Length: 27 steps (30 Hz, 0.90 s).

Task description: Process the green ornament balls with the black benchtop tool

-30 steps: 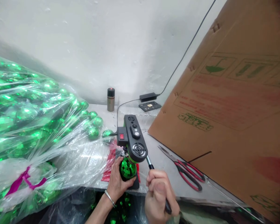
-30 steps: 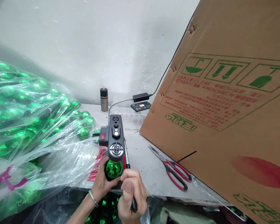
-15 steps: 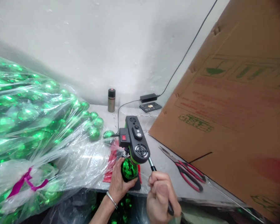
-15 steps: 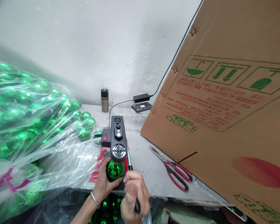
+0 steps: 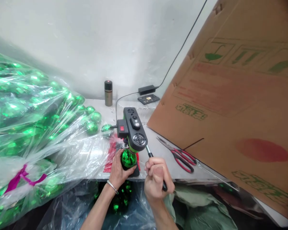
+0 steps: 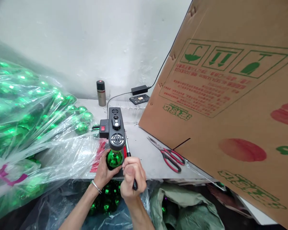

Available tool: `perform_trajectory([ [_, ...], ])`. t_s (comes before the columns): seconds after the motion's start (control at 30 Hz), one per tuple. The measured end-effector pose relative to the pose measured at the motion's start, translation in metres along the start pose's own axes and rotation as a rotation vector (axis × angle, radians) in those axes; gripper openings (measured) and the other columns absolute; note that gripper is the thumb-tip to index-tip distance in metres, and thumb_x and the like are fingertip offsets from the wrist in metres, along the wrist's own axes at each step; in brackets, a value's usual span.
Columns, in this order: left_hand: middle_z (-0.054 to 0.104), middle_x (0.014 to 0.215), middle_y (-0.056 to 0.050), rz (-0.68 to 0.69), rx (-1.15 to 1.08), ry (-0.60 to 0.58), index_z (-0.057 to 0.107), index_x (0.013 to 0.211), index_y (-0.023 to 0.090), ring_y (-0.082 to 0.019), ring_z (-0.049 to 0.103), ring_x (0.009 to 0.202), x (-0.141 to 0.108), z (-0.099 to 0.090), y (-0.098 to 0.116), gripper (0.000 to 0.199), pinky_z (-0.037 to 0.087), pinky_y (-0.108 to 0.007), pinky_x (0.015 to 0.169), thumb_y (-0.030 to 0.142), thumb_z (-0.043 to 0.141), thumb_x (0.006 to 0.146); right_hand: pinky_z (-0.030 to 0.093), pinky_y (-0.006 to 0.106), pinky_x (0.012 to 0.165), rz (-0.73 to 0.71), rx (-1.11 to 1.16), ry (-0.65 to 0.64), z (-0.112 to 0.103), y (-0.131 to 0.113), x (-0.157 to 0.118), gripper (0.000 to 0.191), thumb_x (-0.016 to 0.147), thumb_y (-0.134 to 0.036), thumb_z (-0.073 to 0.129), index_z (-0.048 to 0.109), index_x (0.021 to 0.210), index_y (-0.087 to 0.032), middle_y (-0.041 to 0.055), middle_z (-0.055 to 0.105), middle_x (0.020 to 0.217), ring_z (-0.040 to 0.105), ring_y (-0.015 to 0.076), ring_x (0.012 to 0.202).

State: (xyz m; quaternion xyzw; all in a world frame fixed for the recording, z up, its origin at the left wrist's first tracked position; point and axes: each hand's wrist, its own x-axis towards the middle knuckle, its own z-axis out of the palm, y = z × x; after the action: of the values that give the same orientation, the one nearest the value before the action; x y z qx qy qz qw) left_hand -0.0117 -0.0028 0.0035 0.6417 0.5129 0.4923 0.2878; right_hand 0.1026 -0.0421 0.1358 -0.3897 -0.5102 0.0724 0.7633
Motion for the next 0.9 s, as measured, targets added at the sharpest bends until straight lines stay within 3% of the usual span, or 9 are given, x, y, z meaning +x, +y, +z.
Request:
perform_trajectory([
  [0.4,0.072,0.144,-0.018,0.016,0.008,0.017,0.055,0.147,0.021,-0.041,0.07,0.137,-0.002,0.003,-0.004,0.078,0.057,-0.064,0.118,0.033,0.09,0.078,0.044,0.023,0.052,-0.017,0.034,0.076,0.014,-0.006,0.005,0.043,0.113,-0.018,0.048,0.052,0.07,-0.022,-0.0027,0.054,0.071,0.052,0.0112,0.06],
  [0.73,0.073,0.143,-0.019,-0.034,-0.008,0.04,0.057,0.145,0.021,-0.042,0.071,0.137,-0.003,0.008,-0.007,0.078,0.056,-0.066,0.118,0.032,0.089,0.075,0.047,0.025,0.054,-0.071,0.012,0.04,0.003,0.019,-0.022,0.043,0.114,-0.022,0.046,0.052,0.072,-0.023,-0.0018,0.055,0.071,0.055,0.0128,0.061],
  [0.9,0.073,0.143,-0.019,-0.076,-0.056,0.051,0.058,0.143,0.02,-0.044,0.071,0.137,0.003,0.008,-0.006,0.079,0.055,-0.069,0.119,0.037,0.09,0.073,0.043,0.025,0.055,-0.03,-0.006,0.013,0.006,-0.005,0.009,0.04,0.112,-0.015,0.049,0.052,0.073,-0.023,-0.0028,0.049,0.065,0.057,0.0138,0.063],
])
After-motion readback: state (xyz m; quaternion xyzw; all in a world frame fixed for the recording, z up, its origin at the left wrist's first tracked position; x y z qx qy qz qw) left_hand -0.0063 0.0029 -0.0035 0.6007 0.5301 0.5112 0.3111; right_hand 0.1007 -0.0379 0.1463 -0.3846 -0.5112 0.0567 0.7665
